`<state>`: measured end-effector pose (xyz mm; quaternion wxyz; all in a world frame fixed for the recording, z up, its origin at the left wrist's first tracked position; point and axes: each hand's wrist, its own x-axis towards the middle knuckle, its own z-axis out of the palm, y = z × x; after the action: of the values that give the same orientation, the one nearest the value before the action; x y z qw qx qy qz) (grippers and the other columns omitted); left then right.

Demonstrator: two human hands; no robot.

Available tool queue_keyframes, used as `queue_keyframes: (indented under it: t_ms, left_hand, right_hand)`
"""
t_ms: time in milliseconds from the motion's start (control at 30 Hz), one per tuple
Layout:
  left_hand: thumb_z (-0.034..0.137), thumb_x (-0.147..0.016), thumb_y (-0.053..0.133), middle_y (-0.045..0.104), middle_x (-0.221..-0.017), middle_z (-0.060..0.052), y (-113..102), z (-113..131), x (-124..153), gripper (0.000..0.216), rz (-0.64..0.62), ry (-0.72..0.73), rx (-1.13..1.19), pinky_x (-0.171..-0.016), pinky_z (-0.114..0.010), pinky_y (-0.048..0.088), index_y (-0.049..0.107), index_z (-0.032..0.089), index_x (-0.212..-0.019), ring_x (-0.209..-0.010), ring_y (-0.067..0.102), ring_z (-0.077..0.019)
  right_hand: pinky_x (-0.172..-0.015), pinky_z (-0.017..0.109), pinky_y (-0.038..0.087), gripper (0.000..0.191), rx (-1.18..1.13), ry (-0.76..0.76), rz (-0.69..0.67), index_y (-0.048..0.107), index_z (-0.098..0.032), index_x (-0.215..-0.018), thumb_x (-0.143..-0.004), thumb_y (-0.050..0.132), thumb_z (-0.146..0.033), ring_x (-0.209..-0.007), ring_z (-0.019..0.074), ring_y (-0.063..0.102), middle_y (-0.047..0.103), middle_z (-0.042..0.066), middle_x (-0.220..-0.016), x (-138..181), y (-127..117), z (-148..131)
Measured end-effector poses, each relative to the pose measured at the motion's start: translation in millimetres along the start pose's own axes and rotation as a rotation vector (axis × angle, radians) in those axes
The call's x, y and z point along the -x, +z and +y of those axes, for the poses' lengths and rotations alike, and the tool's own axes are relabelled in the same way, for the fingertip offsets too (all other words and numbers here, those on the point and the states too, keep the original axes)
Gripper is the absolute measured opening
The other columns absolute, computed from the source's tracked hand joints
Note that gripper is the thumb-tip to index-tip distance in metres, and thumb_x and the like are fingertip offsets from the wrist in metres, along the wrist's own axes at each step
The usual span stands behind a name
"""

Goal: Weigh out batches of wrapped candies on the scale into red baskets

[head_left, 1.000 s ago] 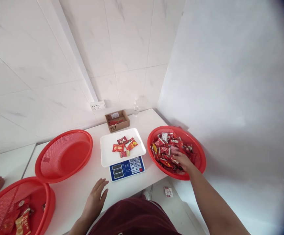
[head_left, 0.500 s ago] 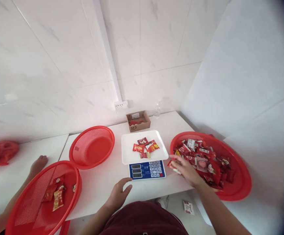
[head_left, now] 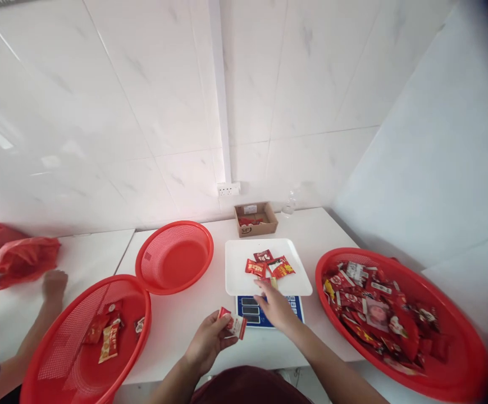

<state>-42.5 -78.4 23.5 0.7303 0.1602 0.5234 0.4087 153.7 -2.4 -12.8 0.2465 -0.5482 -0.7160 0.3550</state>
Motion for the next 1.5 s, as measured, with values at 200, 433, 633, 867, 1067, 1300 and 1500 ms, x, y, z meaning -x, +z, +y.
queue_keyframes:
  t_ms: [200, 433, 633, 867, 1067, 1300, 1500]
  left_hand:
    - [0.006, -0.083, 0.054, 0.066, -0.066, -0.004, -38, 7, -1, 0.013, 0.252, -0.06, 0.339, -0.068, -0.029, 0.056, 0.052, 0.014, -0.074, -0.061, 0.067, -0.0142]
    - [0.0, -0.08, 0.053, 0.069, -0.073, -0.006, -65, 10, -2, 0.014, 0.299, -0.029, 0.423, -0.065, -0.027, 0.057, 0.054, 0.014, -0.084, -0.063, 0.067, -0.0138]
    - [0.001, -0.08, 0.053, 0.07, -0.076, -0.008, -75, 12, -6, 0.015, 0.284, -0.02, 0.442, -0.062, -0.027, 0.056, 0.054, 0.014, -0.087, -0.061, 0.067, -0.0137]
    - [0.002, -0.079, 0.054, 0.07, -0.075, -0.007, -86, 15, -13, 0.015, 0.269, -0.006, 0.436, -0.059, -0.025, 0.054, 0.054, 0.014, -0.088, -0.059, 0.066, -0.0131]
    - [0.006, -0.083, 0.054, 0.07, -0.072, -0.007, -93, 25, -20, 0.014, 0.27, -0.01, 0.437, -0.058, -0.027, 0.055, 0.054, 0.014, -0.095, -0.056, 0.066, -0.0146]
    - [0.015, -0.089, 0.053, 0.068, -0.068, -0.006, -105, 45, -37, 0.008, 0.361, 0.038, 0.475, -0.053, -0.024, 0.055, 0.055, 0.013, -0.081, -0.054, 0.065, -0.0131]
    - [0.018, -0.094, 0.044, 0.065, -0.062, -0.003, -110, 63, -49, 0.024, 0.356, -0.01, 0.539, -0.052, -0.021, 0.055, 0.054, 0.013, -0.073, -0.052, 0.063, -0.0103]
  right_hand:
    - [-0.1, 0.041, 0.037, 0.046, 0.458, -0.053, 0.041, 0.052, -0.016, -0.129, -0.083, 0.049, -0.018, -0.12, 0.0272, 0.047, 0.054, 0.012, -0.132, -57, -3, 15]
    - [-0.094, 0.036, 0.037, 0.044, 0.673, 0.024, -0.069, 0.053, -0.018, -0.126, -0.082, 0.048, -0.014, -0.125, 0.0291, 0.041, 0.058, 0.011, -0.127, -84, 10, 10]
    - [-0.079, 0.031, 0.04, 0.032, 0.664, 0.087, -0.047, 0.056, -0.015, -0.113, -0.084, 0.042, -0.012, -0.1, 0.0247, 0.058, 0.066, 0.015, -0.105, -97, 1, 1]
    - [-0.077, 0.032, 0.045, 0.037, -0.101, 0.298, -0.017, 0.047, -0.019, -0.123, -0.089, 0.035, -0.024, -0.092, 0.0204, 0.063, 0.067, 0.009, -0.101, -130, 3, -49]
    - [-0.091, 0.034, 0.046, 0.052, -0.398, 0.081, -0.053, 0.035, -0.023, -0.137, -0.087, 0.041, -0.036, -0.114, 0.018, 0.056, 0.047, 0.011, -0.139, -141, 6, -82]
    - [-0.099, 0.037, 0.038, 0.04, 0.42, 0.054, -0.17, 0.061, -0.018, -0.116, -0.076, 0.054, -0.016, -0.117, 0.0248, 0.053, 0.062, 0.012, -0.121, -84, -8, -9]
    - [-0.088, 0.031, 0.041, 0.032, 0.504, 0.047, -0.168, 0.066, -0.021, -0.099, -0.072, 0.053, -0.01, -0.101, 0.0221, 0.058, 0.066, 0.007, -0.103, -50, -16, 23]
